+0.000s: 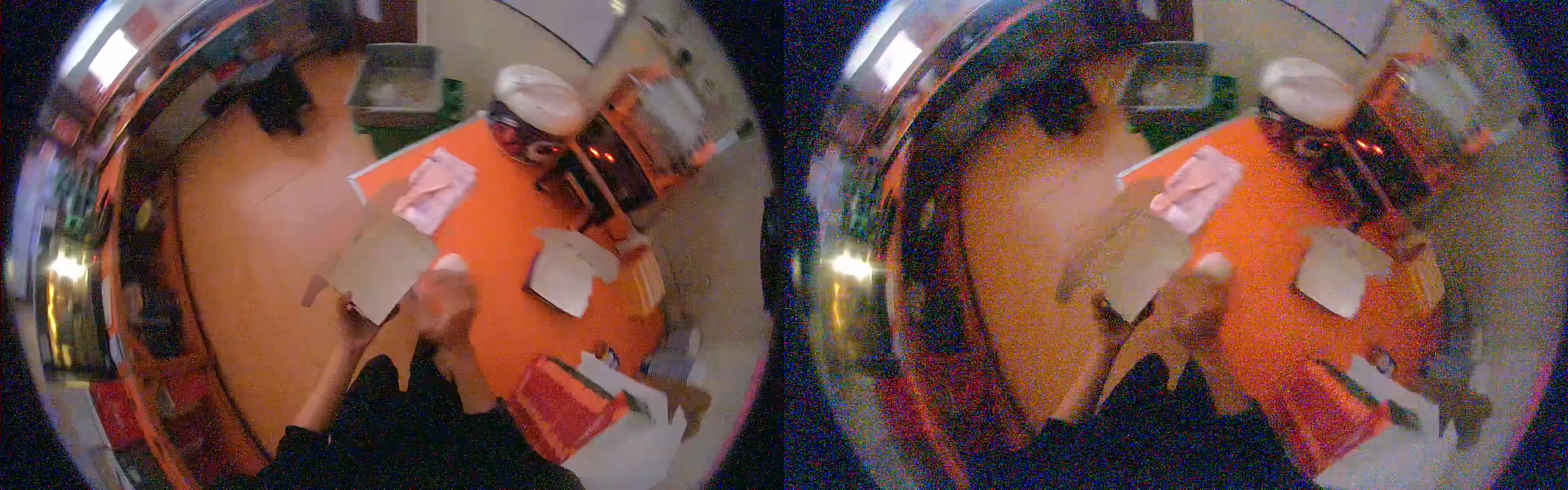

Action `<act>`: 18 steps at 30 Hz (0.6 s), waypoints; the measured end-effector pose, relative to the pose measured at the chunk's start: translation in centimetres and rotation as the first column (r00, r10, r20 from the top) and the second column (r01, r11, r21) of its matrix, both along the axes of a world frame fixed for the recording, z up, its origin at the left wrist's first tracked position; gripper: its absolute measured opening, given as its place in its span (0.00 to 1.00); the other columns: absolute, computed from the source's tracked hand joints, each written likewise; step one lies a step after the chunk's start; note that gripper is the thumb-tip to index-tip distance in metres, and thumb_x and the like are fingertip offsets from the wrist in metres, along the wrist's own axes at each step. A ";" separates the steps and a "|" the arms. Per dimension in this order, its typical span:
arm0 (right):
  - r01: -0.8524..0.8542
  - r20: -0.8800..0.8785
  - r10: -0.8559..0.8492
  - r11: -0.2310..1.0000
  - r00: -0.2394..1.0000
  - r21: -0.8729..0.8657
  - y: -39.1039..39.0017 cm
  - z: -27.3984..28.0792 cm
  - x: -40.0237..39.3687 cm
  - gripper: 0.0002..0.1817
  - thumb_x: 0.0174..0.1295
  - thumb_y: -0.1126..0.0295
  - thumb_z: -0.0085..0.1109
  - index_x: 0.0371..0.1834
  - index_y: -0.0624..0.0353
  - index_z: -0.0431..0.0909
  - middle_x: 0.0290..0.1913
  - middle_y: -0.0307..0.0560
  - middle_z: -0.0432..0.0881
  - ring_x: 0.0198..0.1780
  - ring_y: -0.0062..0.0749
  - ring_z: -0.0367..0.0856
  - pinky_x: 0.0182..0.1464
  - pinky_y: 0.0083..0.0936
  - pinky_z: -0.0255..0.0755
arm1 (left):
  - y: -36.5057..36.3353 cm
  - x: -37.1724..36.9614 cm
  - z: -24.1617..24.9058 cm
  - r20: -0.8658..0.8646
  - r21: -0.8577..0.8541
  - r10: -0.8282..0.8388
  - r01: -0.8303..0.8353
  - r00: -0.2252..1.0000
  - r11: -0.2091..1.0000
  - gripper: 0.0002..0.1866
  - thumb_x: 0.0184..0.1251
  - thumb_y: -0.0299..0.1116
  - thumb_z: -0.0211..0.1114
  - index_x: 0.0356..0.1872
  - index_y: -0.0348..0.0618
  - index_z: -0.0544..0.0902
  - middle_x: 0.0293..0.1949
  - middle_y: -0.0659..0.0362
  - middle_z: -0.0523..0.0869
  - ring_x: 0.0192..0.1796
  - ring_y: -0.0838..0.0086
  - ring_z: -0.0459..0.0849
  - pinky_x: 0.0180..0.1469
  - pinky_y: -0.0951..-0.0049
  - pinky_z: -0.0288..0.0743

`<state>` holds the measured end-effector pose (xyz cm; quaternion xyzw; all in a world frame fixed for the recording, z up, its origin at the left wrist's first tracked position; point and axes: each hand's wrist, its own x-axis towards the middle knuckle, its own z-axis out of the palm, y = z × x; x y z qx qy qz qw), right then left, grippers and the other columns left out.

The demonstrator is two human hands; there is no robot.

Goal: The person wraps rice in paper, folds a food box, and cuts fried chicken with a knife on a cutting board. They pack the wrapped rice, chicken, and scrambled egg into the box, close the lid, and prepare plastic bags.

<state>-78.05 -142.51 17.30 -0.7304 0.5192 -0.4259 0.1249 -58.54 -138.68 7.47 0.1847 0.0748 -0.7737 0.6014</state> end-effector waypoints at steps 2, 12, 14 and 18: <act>0.105 0.059 -0.106 0.994 0.993 0.021 -3.1 -3.3 0.0 0.25 0.54 0.54 0.61 0.52 0.56 0.76 0.41 0.55 0.82 0.47 0.48 0.80 0.52 0.42 0.71 | 1.3 4.4 4.3 0.151 -0.110 0.105 -0.089 0.983 0.990 0.35 0.56 0.52 0.65 0.62 0.47 0.69 0.61 0.54 0.74 0.62 0.56 0.74 0.60 0.46 0.71; 0.445 -0.534 -0.116 0.712 0.838 0.544 -12.0 -18.9 -1.9 0.39 0.51 0.48 0.65 0.59 0.65 0.67 0.47 0.60 0.78 0.45 0.48 0.81 0.54 0.45 0.72 | 6.2 25.8 -1.6 0.159 -0.246 0.556 -0.512 0.816 0.823 0.36 0.54 0.42 0.68 0.65 0.45 0.67 0.62 0.53 0.74 0.63 0.55 0.73 0.65 0.46 0.66; 0.414 -0.464 -0.174 0.769 0.869 0.487 -12.0 -15.8 2.0 0.38 0.49 0.50 0.66 0.59 0.65 0.67 0.48 0.59 0.78 0.46 0.47 0.80 0.53 0.43 0.73 | 7.0 31.9 -4.6 0.098 -0.251 0.572 -0.536 0.815 0.806 0.36 0.53 0.41 0.68 0.64 0.43 0.67 0.61 0.53 0.75 0.62 0.55 0.74 0.65 0.47 0.66; 0.036 0.196 -0.178 0.822 0.964 0.568 -12.4 -7.1 16.6 0.38 0.46 0.53 0.68 0.58 0.64 0.68 0.50 0.56 0.76 0.49 0.44 0.79 0.53 0.39 0.73 | 5.3 42.0 -4.8 -0.014 -0.220 0.567 -0.556 0.824 0.802 0.35 0.53 0.39 0.67 0.63 0.40 0.68 0.58 0.52 0.77 0.60 0.56 0.76 0.65 0.49 0.66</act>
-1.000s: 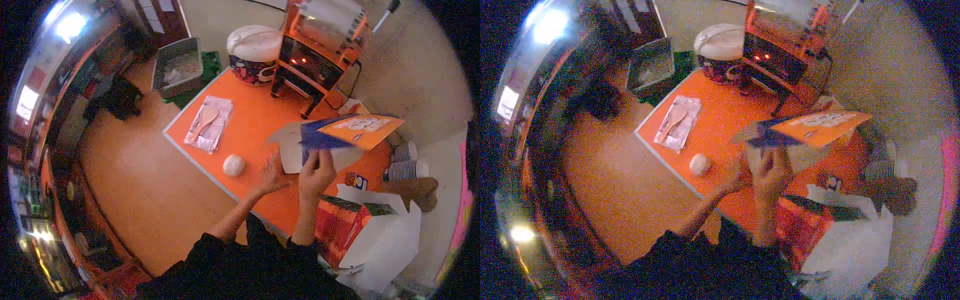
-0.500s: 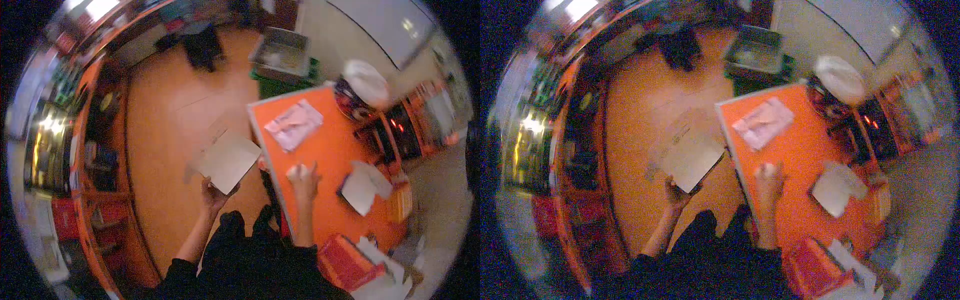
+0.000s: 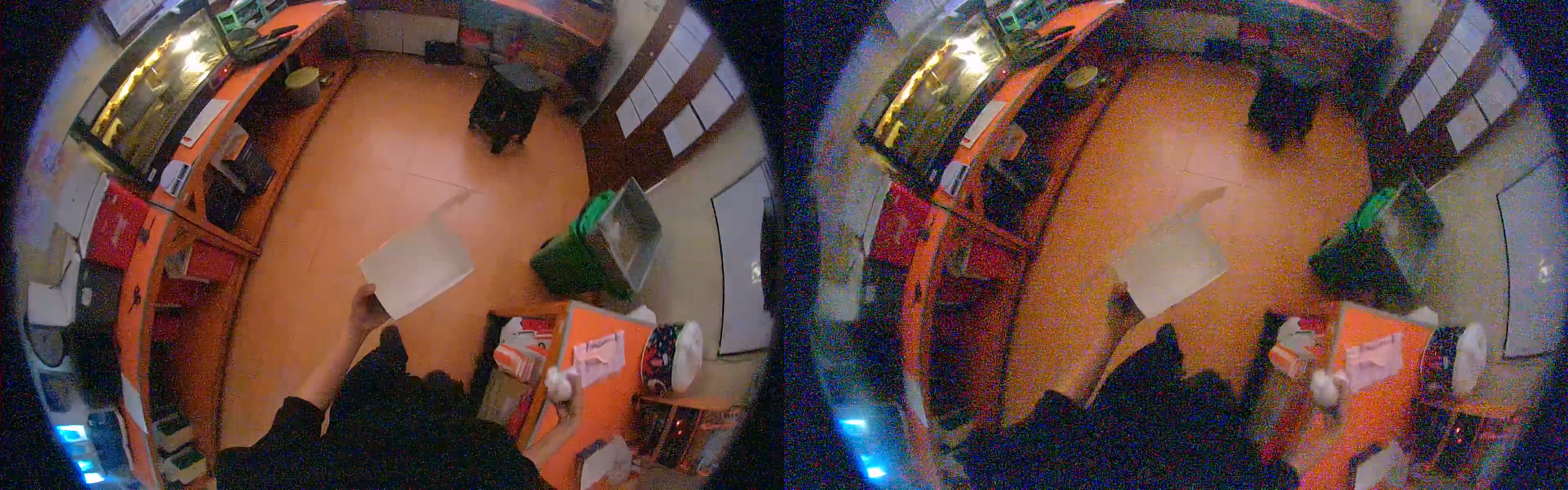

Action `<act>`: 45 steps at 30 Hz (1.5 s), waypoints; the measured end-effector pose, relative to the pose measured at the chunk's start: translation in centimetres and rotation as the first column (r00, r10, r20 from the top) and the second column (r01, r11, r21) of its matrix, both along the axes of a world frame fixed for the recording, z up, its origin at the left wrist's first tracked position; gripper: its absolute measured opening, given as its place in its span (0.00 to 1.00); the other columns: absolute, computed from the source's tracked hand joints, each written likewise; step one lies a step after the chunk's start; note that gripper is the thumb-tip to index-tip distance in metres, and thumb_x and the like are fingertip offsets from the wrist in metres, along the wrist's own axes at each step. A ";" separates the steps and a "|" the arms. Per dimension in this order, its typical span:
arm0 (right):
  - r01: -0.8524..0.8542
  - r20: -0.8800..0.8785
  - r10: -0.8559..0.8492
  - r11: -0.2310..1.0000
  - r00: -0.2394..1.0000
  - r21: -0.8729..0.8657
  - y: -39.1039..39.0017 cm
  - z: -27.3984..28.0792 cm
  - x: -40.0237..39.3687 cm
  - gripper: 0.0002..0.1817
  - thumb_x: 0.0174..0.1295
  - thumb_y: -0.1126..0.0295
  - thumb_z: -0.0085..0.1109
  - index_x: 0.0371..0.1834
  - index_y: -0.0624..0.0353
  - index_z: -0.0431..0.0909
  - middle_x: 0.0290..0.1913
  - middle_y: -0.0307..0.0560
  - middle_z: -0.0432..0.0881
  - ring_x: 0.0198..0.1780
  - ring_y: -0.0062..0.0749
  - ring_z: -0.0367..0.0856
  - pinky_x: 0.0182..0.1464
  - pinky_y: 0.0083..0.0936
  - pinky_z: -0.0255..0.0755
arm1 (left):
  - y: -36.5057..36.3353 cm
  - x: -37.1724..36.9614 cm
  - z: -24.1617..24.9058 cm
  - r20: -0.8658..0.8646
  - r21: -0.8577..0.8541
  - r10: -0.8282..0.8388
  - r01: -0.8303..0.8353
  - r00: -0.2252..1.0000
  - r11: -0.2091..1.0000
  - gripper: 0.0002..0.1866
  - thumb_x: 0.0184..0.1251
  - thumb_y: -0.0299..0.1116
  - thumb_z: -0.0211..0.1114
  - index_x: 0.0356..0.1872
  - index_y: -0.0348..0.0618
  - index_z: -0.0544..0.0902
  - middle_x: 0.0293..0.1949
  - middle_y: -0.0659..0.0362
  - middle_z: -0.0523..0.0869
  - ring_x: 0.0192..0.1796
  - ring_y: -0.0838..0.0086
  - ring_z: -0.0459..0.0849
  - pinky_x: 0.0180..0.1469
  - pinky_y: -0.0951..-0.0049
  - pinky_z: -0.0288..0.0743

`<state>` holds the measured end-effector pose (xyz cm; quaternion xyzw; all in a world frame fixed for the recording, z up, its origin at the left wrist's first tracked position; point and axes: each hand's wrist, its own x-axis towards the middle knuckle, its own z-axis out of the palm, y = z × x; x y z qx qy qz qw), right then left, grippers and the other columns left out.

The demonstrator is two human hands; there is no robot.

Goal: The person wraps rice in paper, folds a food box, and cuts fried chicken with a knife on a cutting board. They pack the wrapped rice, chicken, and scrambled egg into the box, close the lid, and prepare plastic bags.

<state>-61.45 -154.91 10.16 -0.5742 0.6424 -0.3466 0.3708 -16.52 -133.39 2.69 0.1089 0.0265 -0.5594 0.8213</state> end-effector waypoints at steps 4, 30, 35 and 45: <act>-0.539 0.778 0.200 0.818 0.595 0.202 -2.2 8.3 24.2 0.38 0.43 0.57 0.70 0.57 0.63 0.69 0.51 0.54 0.75 0.51 0.41 0.78 0.53 0.35 0.74 | -2.7 9.1 -1.1 -0.035 0.102 -0.158 0.160 0.987 0.982 0.33 0.54 0.39 0.67 0.62 0.38 0.70 0.57 0.50 0.78 0.60 0.56 0.76 0.65 0.49 0.66; -0.994 0.201 0.979 0.045 0.023 -0.103 -26.9 3.4 135.5 0.25 0.70 0.55 0.51 0.60 0.65 0.71 0.56 0.52 0.76 0.60 0.39 0.71 0.62 0.31 0.64 | -22.2 87.5 8.1 0.254 -0.125 0.355 -0.333 0.900 0.935 0.39 0.59 0.52 0.63 0.68 0.44 0.64 0.64 0.49 0.73 0.63 0.51 0.73 0.64 0.37 0.64; -0.988 0.313 0.949 0.025 -0.025 -0.155 -33.6 2.1 153.0 0.26 0.75 0.55 0.40 0.62 0.68 0.70 0.60 0.49 0.75 0.62 0.32 0.70 0.65 0.28 0.61 | -27.2 107.5 8.7 0.413 0.116 0.318 -0.396 0.853 0.911 0.36 0.63 0.60 0.59 0.67 0.51 0.67 0.61 0.56 0.75 0.59 0.61 0.76 0.60 0.47 0.70; -0.930 0.010 0.991 0.131 0.136 -0.344 -59.3 -4.7 195.3 0.25 0.73 0.61 0.41 0.66 0.70 0.66 0.66 0.54 0.71 0.64 0.37 0.70 0.66 0.29 0.62 | -10.5 130.1 42.7 0.518 -0.854 -0.796 -0.245 -0.313 -0.460 0.05 0.66 0.26 0.59 0.40 0.42 0.81 0.41 0.58 0.82 0.42 0.69 0.78 0.47 0.69 0.70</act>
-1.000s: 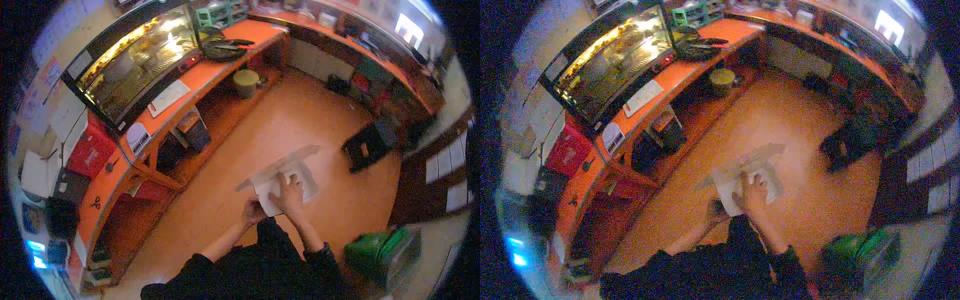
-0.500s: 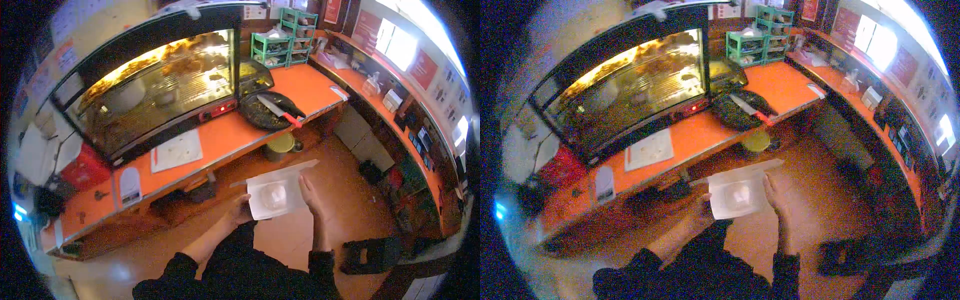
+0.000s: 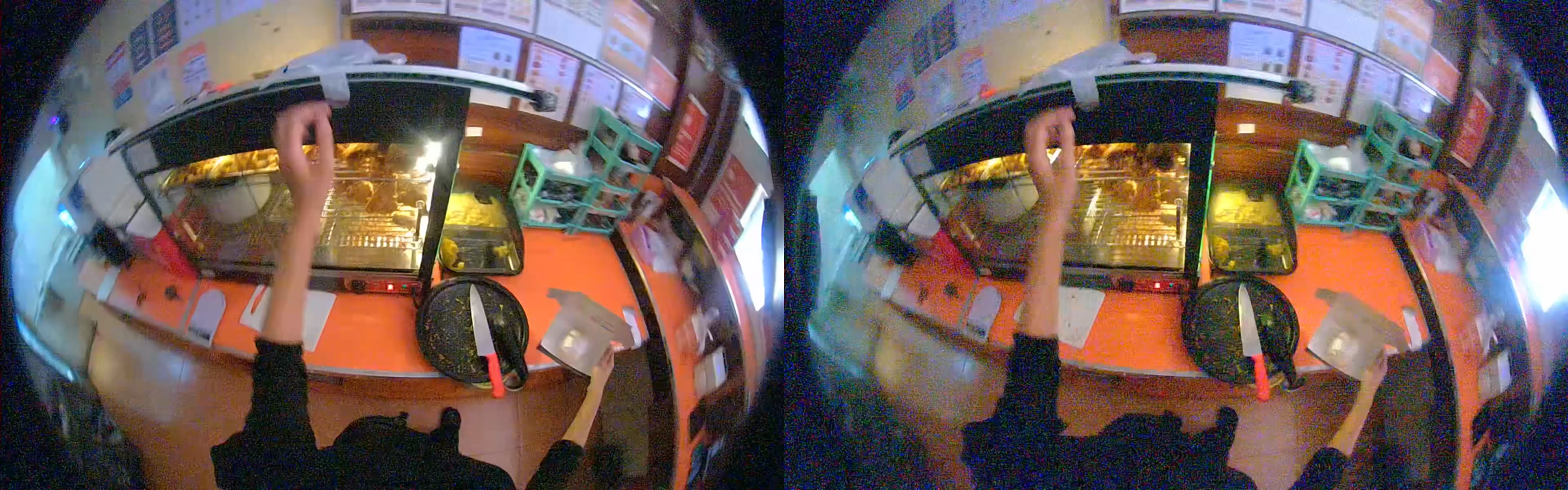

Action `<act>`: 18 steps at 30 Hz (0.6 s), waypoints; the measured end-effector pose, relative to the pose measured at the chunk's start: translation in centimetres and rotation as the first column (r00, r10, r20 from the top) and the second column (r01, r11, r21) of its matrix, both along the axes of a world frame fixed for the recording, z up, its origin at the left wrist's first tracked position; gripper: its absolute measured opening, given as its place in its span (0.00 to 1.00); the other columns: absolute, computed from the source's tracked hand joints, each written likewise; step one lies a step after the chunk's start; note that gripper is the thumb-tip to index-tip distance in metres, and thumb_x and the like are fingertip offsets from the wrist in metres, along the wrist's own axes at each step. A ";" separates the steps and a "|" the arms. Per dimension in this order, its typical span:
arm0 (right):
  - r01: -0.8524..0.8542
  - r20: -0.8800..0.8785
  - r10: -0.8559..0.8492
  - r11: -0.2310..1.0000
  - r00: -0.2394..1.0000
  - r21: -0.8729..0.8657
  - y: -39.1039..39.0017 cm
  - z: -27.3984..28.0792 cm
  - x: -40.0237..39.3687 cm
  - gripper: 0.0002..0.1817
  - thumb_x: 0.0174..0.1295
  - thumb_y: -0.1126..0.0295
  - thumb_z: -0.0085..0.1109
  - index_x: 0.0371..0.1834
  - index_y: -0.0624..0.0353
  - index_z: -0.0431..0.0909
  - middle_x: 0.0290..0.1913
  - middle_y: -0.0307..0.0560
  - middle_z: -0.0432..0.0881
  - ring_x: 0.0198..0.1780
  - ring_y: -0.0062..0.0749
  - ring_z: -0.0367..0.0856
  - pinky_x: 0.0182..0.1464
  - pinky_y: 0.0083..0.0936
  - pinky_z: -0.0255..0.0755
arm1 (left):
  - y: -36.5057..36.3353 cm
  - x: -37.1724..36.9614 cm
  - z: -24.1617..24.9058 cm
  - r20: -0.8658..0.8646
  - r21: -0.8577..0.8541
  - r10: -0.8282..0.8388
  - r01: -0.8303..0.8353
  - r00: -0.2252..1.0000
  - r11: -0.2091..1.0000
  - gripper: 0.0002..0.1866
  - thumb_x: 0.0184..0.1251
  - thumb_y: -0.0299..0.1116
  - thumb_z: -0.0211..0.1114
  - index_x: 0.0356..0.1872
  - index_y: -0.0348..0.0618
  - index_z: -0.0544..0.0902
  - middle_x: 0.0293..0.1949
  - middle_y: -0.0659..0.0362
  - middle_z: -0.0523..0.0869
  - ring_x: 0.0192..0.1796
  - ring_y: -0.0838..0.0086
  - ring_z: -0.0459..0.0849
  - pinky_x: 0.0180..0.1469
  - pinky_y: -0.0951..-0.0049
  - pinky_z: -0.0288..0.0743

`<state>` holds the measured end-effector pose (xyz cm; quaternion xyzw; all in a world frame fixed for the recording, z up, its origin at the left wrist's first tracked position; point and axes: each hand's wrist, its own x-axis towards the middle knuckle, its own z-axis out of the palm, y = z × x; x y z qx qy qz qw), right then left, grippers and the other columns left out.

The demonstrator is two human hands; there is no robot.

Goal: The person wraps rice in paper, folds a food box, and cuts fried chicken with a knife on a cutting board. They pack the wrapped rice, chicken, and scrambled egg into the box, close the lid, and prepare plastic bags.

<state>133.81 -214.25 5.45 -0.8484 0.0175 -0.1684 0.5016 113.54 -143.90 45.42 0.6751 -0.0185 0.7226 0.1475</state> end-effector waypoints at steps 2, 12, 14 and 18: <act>0.050 0.085 -0.011 0.883 0.996 -0.466 -5.6 -6.6 8.8 0.26 0.72 0.62 0.41 0.67 0.70 0.64 0.67 0.55 0.69 0.65 0.38 0.69 0.67 0.29 0.61 | 3.4 0.9 4.1 -0.011 0.106 0.238 -0.236 0.971 0.966 0.07 0.66 0.31 0.61 0.42 0.43 0.82 0.41 0.58 0.83 0.45 0.64 0.79 0.50 0.68 0.71; -0.007 -0.297 -0.187 0.837 0.936 -0.548 -3.2 -11.6 24.9 0.24 0.69 0.66 0.42 0.66 0.64 0.60 0.65 0.62 0.64 0.63 0.50 0.66 0.64 0.37 0.63 | 6.9 3.1 11.2 -0.488 -0.099 0.549 -0.668 0.678 0.737 0.27 0.48 0.52 0.72 0.43 0.42 0.85 0.35 0.50 0.87 0.38 0.56 0.85 0.46 0.62 0.76; 0.031 -0.299 -0.228 0.839 0.927 -0.543 -2.6 -11.2 25.6 0.22 0.69 0.66 0.42 0.64 0.64 0.64 0.62 0.61 0.67 0.61 0.50 0.69 0.62 0.37 0.65 | 11.0 3.1 11.0 -0.572 -0.069 0.485 -0.628 0.662 0.775 0.25 0.50 0.50 0.72 0.43 0.41 0.85 0.34 0.51 0.87 0.37 0.60 0.85 0.45 0.64 0.76; 0.270 -0.059 -0.333 0.845 0.941 -0.462 -1.2 -9.4 25.1 0.19 0.70 0.65 0.42 0.59 0.65 0.70 0.57 0.61 0.73 0.55 0.49 0.74 0.57 0.38 0.69 | 7.4 2.3 10.1 -0.473 -0.214 0.127 -0.254 0.872 0.943 0.13 0.59 0.37 0.68 0.39 0.39 0.86 0.35 0.59 0.88 0.37 0.75 0.84 0.44 0.73 0.74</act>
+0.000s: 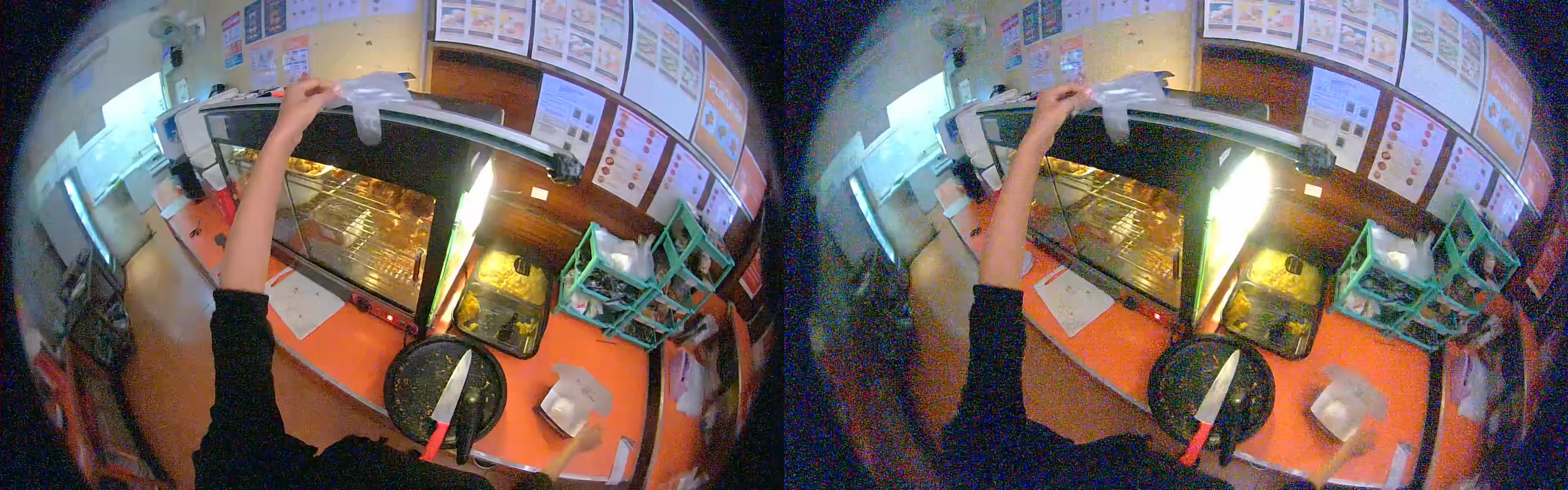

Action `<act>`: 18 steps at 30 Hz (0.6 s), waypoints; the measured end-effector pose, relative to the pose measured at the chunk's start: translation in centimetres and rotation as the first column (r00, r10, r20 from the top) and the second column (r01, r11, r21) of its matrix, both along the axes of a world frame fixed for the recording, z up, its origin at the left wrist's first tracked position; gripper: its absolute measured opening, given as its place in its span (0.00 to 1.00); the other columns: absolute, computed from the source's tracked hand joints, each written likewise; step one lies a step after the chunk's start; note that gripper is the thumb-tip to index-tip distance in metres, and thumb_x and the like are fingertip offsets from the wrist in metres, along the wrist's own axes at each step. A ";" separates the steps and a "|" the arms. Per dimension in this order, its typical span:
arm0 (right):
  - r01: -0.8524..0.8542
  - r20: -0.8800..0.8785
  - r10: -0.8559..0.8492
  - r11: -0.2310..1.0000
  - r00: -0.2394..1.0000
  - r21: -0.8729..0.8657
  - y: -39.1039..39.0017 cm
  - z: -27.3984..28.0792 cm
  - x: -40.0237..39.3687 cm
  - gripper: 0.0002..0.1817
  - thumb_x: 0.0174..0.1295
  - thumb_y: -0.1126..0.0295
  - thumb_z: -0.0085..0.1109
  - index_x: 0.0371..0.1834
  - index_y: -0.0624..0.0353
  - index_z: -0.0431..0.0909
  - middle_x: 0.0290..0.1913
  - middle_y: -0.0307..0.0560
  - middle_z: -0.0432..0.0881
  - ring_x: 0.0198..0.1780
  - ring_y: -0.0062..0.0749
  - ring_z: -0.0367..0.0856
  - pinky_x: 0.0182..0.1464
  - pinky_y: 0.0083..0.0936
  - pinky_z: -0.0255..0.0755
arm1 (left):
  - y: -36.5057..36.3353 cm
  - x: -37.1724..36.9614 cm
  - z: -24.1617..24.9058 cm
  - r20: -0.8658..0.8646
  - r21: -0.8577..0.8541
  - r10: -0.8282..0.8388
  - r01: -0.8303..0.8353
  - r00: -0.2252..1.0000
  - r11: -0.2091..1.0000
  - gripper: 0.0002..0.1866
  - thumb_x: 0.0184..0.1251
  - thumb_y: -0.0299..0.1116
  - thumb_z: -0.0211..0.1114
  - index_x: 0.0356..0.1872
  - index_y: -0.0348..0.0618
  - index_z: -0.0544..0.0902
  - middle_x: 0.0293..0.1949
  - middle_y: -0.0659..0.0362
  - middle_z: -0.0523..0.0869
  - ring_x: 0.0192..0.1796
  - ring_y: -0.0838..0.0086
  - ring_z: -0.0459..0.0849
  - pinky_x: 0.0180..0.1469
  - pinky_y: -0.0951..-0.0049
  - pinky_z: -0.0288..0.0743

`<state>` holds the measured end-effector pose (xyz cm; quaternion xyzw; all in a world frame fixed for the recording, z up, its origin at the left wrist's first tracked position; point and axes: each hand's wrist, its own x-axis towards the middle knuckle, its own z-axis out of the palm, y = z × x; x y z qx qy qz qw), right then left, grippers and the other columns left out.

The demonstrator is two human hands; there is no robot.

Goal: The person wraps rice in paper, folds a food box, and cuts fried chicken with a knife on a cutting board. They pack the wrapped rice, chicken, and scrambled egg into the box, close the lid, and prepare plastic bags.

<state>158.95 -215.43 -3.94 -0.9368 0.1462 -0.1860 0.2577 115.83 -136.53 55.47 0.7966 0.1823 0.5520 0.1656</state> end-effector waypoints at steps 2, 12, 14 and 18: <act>-0.038 0.317 0.007 0.995 0.949 0.090 3.1 4.1 -2.5 0.19 0.70 0.65 0.43 0.56 0.65 0.73 0.54 0.61 0.76 0.53 0.49 0.76 0.55 0.38 0.70 | -3.9 -0.6 -0.3 0.134 -0.062 -0.120 0.129 0.984 0.990 0.10 0.60 0.32 0.67 0.39 0.39 0.85 0.36 0.61 0.87 0.38 0.78 0.83 0.44 0.75 0.74; -0.963 0.673 0.739 -0.173 0.011 0.206 41.9 46.5 -33.8 0.18 0.58 0.64 0.66 0.47 0.61 0.76 0.40 0.46 0.80 0.44 0.29 0.77 0.48 0.25 0.71 | -18.6 -2.6 -14.7 0.203 -0.322 -0.488 0.529 0.849 0.785 0.26 0.58 0.34 0.71 0.56 0.37 0.73 0.50 0.56 0.82 0.52 0.68 0.80 0.59 0.65 0.72; -0.887 0.546 0.833 -0.314 -0.087 0.337 45.1 47.3 -36.2 0.17 0.58 0.63 0.67 0.45 0.61 0.75 0.36 0.44 0.79 0.41 0.26 0.76 0.45 0.24 0.71 | -17.9 -3.7 -16.2 -0.092 -0.079 -0.708 0.704 0.700 0.706 0.21 0.61 0.36 0.69 0.54 0.42 0.77 0.45 0.60 0.83 0.49 0.75 0.80 0.54 0.67 0.73; -0.849 0.526 0.847 -0.333 -0.078 0.411 47.9 45.1 -37.6 0.08 0.61 0.69 0.64 0.33 0.60 0.76 0.28 0.37 0.77 0.33 0.17 0.73 0.37 0.18 0.68 | -15.8 -9.1 -13.4 -0.103 -0.388 -0.837 0.753 0.538 0.532 0.16 0.56 0.28 0.71 0.47 0.42 0.81 0.37 0.65 0.84 0.41 0.83 0.81 0.44 0.76 0.75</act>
